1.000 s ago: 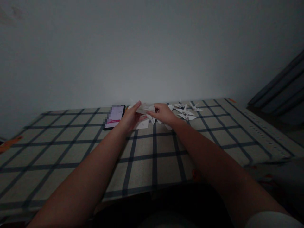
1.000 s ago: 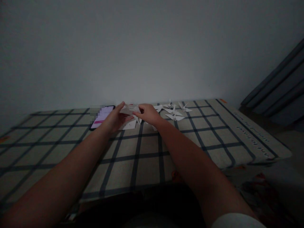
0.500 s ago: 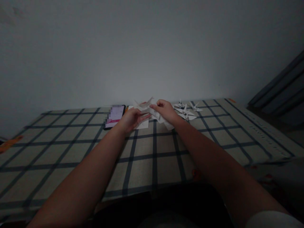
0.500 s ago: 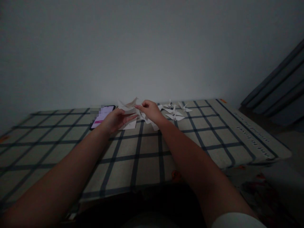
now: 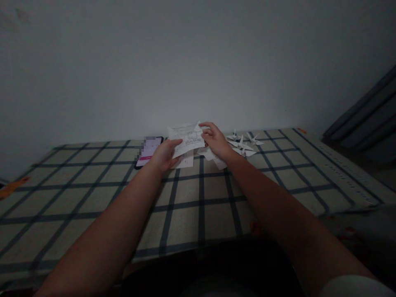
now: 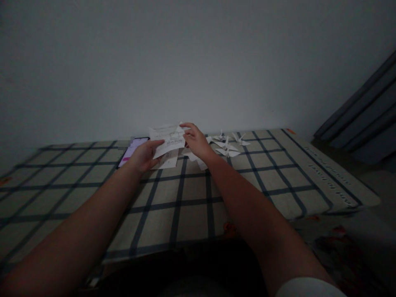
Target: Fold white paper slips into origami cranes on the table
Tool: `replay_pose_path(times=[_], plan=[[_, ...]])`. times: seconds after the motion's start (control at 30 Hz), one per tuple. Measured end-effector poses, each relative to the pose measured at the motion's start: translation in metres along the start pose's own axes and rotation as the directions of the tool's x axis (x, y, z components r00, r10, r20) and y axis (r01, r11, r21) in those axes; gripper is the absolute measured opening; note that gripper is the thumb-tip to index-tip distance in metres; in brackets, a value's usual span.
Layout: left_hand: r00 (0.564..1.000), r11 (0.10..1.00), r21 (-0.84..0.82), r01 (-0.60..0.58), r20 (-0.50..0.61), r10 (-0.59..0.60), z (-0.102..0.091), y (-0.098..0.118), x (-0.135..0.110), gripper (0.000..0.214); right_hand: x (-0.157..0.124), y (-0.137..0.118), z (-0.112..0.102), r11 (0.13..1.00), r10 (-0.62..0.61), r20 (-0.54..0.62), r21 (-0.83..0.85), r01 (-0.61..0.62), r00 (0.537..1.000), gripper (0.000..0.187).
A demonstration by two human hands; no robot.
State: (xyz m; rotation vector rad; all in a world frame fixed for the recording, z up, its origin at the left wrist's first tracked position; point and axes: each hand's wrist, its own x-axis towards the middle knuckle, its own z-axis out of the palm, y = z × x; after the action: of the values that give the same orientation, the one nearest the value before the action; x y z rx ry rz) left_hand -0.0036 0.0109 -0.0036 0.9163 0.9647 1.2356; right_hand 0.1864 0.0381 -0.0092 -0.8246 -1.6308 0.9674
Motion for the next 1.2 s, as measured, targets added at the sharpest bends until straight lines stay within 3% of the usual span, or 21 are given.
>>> replay_pose_path(times=[0.07,0.23,0.43,0.57,0.7,0.8,0.93,1.03,1.2], plan=[[1.0,1.0,-0.015,0.002,0.003,-0.002,-0.003,-0.001,0.003,0.026,0.0,0.002,0.0,0.999,0.003,0.038,-0.047,-0.001,0.999,0.029],[0.999,0.999,-0.039,-0.008,-0.053,0.006,-0.006,-0.001,0.006,0.02,0.001,0.008,-0.001,0.998,-0.007,0.092,-0.066,0.013,0.996,0.035],[1.0,0.992,-0.126,0.01,-0.018,-0.012,-0.004,0.002,0.003,0.024,0.003,0.01,0.002,0.996,-0.065,0.128,-0.049,0.072,0.99,0.017],[0.99,0.975,-0.223,0.021,0.138,0.011,-0.003,0.002,0.001,0.039,0.003,0.008,0.0,0.994,-0.018,0.023,-0.111,0.02,1.0,0.032],[0.979,0.973,-0.226,0.043,0.202,0.004,0.0,0.003,-0.004,0.045,0.003,0.007,-0.001,0.998,0.038,-0.06,-0.055,-0.041,0.998,0.031],[0.97,0.982,-0.19,-0.018,0.234,0.063,0.002,-0.001,-0.005,0.062,0.003,0.007,-0.001,0.997,0.047,-0.091,-0.051,-0.052,0.995,0.031],[0.954,0.985,-0.112,-0.13,0.256,0.155,0.003,-0.011,-0.004,0.063,0.002,0.004,-0.001,0.993,0.062,-0.134,-0.095,-0.075,0.989,0.032],[0.966,0.984,-0.017,-0.18,0.185,0.18,0.004,-0.014,-0.002,0.06,0.001,0.001,0.001,0.993,0.082,-0.13,-0.076,-0.093,0.988,0.029],[0.982,0.983,0.002,-0.184,0.043,0.184,0.007,-0.011,-0.001,0.035,0.001,0.0,0.001,0.992,0.071,-0.09,-0.097,-0.08,0.993,0.028]])
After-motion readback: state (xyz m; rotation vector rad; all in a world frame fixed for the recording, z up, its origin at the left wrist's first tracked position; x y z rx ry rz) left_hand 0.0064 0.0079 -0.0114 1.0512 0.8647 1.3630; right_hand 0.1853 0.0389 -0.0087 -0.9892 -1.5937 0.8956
